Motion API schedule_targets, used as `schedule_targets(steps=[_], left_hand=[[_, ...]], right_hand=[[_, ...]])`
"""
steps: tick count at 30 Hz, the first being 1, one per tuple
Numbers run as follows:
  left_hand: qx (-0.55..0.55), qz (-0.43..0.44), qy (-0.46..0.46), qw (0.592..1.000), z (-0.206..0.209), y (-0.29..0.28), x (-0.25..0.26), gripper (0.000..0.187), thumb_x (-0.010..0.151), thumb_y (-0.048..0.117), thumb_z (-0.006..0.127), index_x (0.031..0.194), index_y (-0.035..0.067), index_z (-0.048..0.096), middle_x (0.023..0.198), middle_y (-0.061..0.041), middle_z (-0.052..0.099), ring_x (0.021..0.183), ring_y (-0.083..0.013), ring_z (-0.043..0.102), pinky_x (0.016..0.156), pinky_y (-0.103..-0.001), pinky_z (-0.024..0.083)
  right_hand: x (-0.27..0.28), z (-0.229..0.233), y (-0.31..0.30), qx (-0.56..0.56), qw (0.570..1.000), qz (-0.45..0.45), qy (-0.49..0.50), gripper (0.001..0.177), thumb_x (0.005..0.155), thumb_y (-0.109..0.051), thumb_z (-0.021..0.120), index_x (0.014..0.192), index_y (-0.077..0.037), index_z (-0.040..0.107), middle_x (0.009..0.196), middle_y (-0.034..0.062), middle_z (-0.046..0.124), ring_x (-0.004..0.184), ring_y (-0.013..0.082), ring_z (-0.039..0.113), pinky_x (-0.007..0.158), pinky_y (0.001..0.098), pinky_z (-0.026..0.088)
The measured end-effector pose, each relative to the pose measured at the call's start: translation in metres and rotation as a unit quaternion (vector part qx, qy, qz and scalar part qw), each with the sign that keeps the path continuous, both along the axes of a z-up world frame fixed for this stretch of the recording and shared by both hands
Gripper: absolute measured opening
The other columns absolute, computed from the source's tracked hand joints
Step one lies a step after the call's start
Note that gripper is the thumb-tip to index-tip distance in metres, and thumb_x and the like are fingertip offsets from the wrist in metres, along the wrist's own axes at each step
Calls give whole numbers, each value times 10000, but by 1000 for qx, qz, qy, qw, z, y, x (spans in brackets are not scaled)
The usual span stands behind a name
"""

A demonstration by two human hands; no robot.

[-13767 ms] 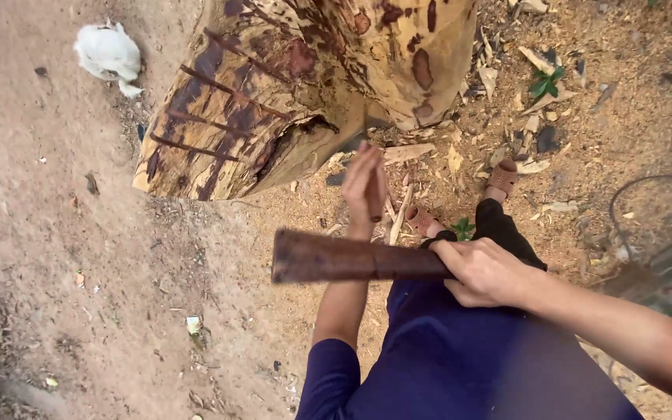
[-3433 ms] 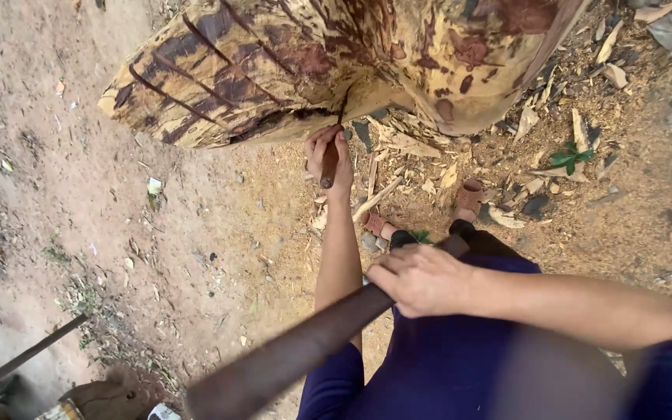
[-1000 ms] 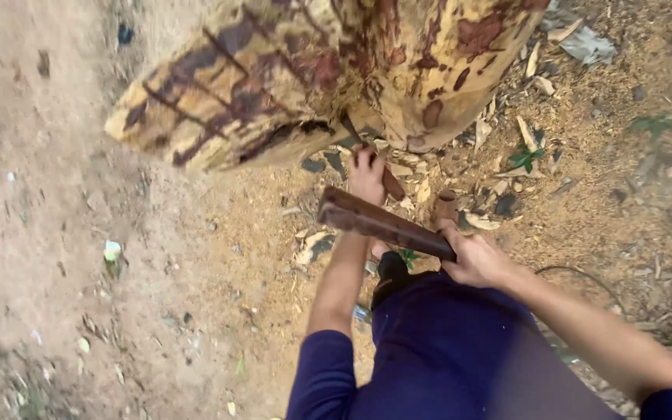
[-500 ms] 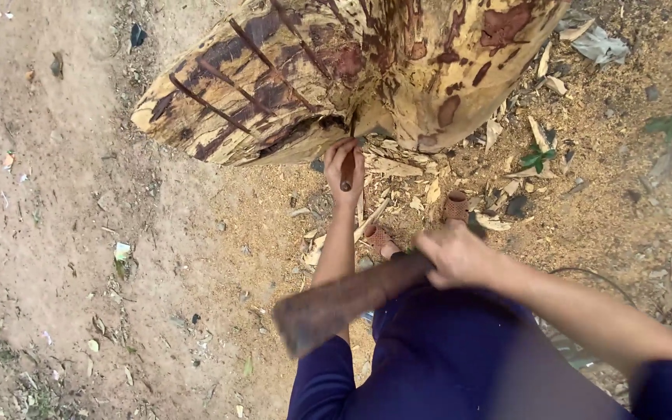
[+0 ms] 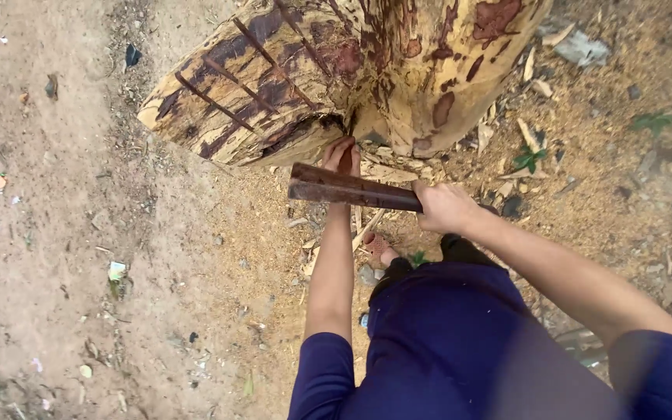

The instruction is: Using a chisel and a wooden mallet to remove bark and shape a large wooden log.

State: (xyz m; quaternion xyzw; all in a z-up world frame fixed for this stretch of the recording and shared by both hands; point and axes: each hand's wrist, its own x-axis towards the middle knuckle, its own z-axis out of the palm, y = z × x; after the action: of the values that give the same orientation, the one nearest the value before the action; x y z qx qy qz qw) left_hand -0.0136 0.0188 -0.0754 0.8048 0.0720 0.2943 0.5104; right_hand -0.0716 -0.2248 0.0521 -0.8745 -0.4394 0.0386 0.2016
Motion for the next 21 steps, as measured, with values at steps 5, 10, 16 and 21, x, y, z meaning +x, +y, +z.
schedule_targets(steps=[5, 10, 16, 21], left_hand=[[66, 12, 61, 996, -17, 6, -10, 199, 1013, 302, 644, 1105, 159, 747, 1121, -50, 694, 993, -317, 717, 884, -496, 589], [56, 16, 47, 997, -9, 5, -4, 156, 969, 267, 702, 1089, 183, 756, 1123, -53, 701, 986, -344, 722, 846, -491, 598], [87, -4, -38, 996, -8, -29, -9, 176, 873, 24, 735, 1040, 75, 751, 1111, -118, 640, 1041, -300, 685, 890, -361, 585], [421, -135, 179, 879, -31, -52, -39, 458, 761, 22, 847, 1186, 113, 704, 1236, -158, 551, 1097, -358, 599, 752, -417, 685]], right_hand=[[-33, 97, 17, -44, 976, -36, 208, 513, 803, -329, 724, 1144, 16, 557, 760, 237, 741, 714, 410, 777, 533, 552, 590], [-20, 15, 19, -58, 981, 17, 183, 507, 727, -214, 714, 1178, -31, 572, 810, 158, 730, 750, 332, 774, 610, 402, 632], [-17, 20, -8, -204, 912, -129, 331, 546, 840, -371, 626, 1282, -65, 533, 942, 225, 768, 963, 411, 763, 860, 538, 592], [-60, 3, -21, -141, 905, -151, 373, 575, 790, -212, 664, 1330, -51, 551, 966, 270, 745, 938, 429, 774, 869, 506, 618]])
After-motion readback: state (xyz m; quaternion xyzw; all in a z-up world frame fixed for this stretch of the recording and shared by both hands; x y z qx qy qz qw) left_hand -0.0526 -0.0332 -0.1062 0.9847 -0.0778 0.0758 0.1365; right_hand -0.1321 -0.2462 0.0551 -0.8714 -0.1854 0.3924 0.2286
